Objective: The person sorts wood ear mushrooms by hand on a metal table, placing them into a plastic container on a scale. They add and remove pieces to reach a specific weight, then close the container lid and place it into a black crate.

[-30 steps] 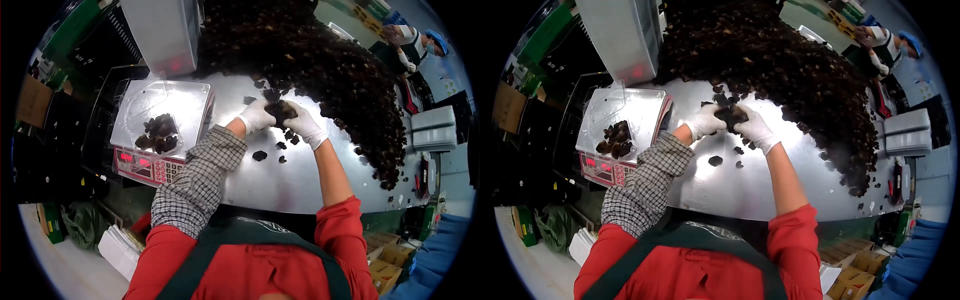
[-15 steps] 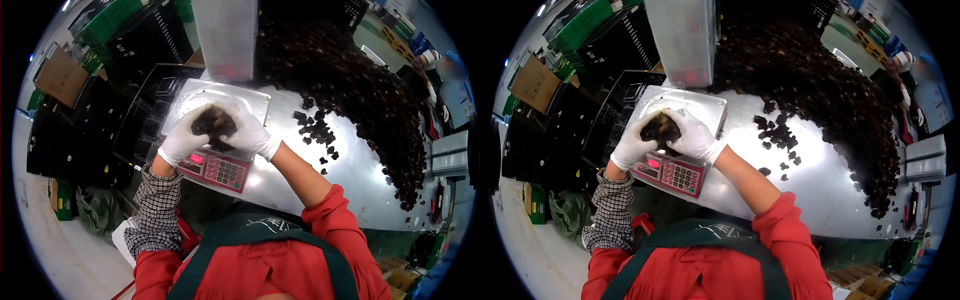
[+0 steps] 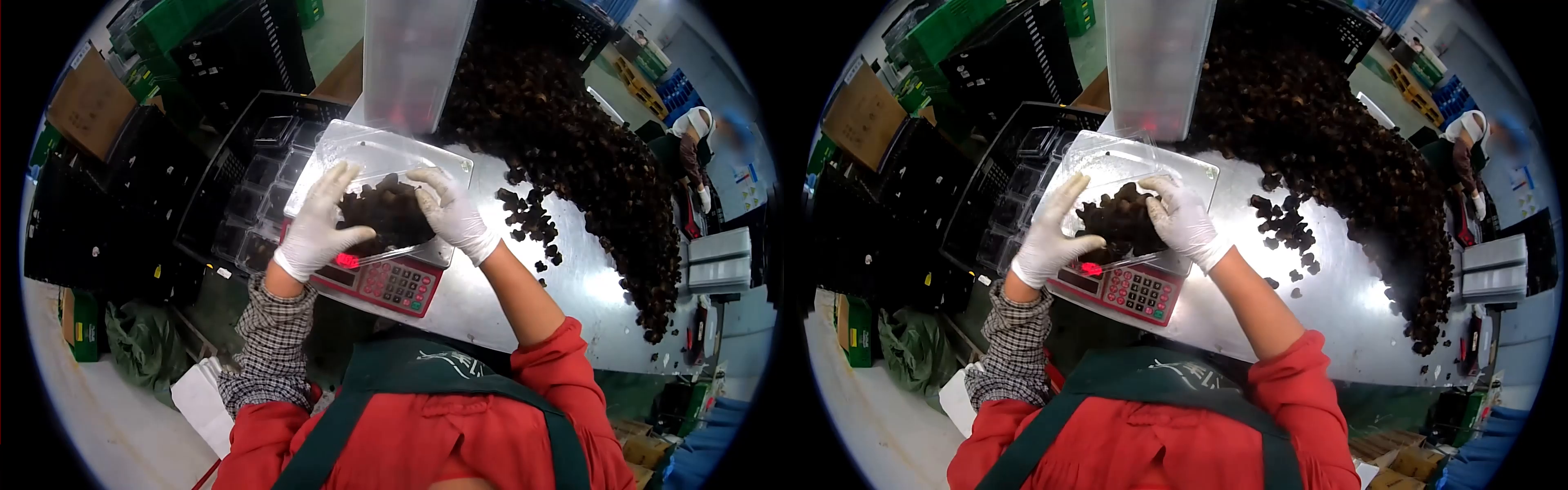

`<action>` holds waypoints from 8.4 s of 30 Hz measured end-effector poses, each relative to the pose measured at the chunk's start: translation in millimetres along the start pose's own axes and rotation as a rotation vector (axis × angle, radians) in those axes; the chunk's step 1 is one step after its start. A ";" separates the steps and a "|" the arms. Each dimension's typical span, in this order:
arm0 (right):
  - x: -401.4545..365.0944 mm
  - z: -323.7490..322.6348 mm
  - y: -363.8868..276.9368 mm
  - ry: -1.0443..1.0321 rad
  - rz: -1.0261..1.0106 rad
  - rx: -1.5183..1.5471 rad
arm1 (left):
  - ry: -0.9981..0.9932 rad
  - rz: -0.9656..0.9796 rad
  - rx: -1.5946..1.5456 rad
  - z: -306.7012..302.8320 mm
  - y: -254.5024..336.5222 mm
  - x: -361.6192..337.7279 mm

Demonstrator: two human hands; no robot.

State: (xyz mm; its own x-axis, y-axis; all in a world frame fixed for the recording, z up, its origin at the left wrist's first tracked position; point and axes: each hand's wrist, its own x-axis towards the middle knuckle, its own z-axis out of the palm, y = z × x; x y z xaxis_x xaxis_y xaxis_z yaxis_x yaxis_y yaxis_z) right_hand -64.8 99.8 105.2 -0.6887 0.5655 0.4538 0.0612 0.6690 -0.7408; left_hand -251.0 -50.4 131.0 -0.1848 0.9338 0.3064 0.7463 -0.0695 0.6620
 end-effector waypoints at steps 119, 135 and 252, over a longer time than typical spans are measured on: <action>6.4 -53.2 -22.3 -0.300 0.368 -0.178 | 0.256 -0.069 -0.272 -18.5 -39.1 -15.5; -13.1 -31.6 -34.5 -0.421 0.125 -0.340 | -0.077 0.261 0.187 37.9 -7.5 27.7; -209.5 -181.2 18.1 0.357 1.531 -0.257 | 0.221 -1.228 0.715 -11.4 -523.4 78.6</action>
State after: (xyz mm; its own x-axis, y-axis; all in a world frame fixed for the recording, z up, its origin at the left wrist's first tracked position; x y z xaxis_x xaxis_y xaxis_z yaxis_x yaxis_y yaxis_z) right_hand 211.5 80.8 86.5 0.3296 0.8053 -0.4928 0.6468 -0.5728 -0.5036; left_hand -663.4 55.4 -183.6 -0.9794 0.1947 -0.0538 0.1871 0.9748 0.1214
